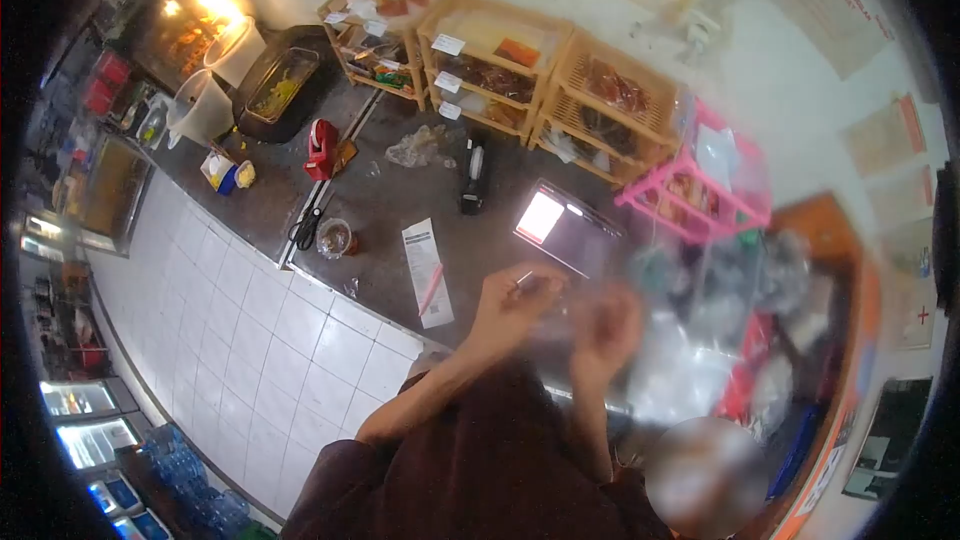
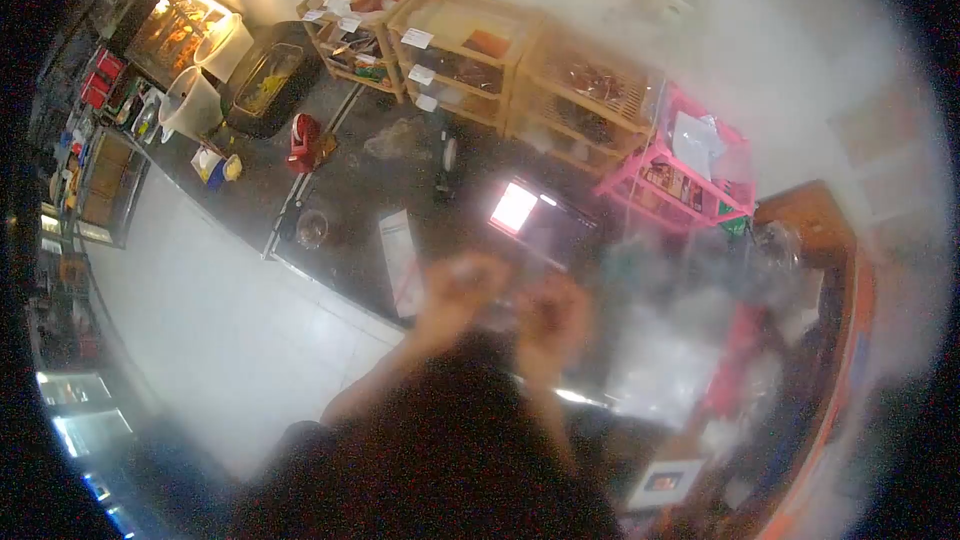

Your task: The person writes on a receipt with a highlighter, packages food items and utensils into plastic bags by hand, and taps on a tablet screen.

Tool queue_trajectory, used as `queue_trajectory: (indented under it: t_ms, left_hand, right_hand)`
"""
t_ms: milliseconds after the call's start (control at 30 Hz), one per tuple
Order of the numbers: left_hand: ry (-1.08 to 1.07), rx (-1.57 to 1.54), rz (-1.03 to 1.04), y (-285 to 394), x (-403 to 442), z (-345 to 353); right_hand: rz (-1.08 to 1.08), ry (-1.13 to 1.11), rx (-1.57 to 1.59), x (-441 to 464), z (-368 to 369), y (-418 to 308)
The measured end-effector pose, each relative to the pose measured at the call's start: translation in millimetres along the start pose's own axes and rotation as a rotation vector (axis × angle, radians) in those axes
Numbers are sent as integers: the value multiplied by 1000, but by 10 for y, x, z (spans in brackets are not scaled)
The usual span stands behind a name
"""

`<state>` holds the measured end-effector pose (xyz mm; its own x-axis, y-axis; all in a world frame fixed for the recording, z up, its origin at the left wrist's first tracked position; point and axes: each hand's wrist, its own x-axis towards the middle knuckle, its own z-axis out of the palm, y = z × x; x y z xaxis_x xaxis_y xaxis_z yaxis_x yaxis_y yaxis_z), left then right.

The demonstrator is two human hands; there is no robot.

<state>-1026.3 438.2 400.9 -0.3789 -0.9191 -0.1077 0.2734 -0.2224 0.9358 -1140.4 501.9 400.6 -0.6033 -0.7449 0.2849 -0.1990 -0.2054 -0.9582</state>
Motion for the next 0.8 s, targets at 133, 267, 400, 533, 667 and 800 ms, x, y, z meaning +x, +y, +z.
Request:
queue_trajectory:
  t_ms: [133, 267, 400, 533, 667, 800]
  left_hand:
    - [43, -124, -6, -177, -37, -179]
    - [96, 73, 42, -267, -181, -691]
    - [429, 259, -21, -344, -644, -1518]
    - [626, 199, -21, -331, -982, -2310]
    - [689, 233, -90, -264, -994, -2565]
    - [548, 246, -118, -14, -876, -2544]
  right_hand:
    - [24, -84, -81, -132, 50, 66]
    - [44, -366, -83, -256, 213, 6]
    - [371, -317, 131, -261, 423, 610]
    - [271, -648, -580, -703, 912, 2022]
    - [175, -740, -727, -1359, 1655, 3009]
    - [378, -720, -700, -1418, 1933, 3177]
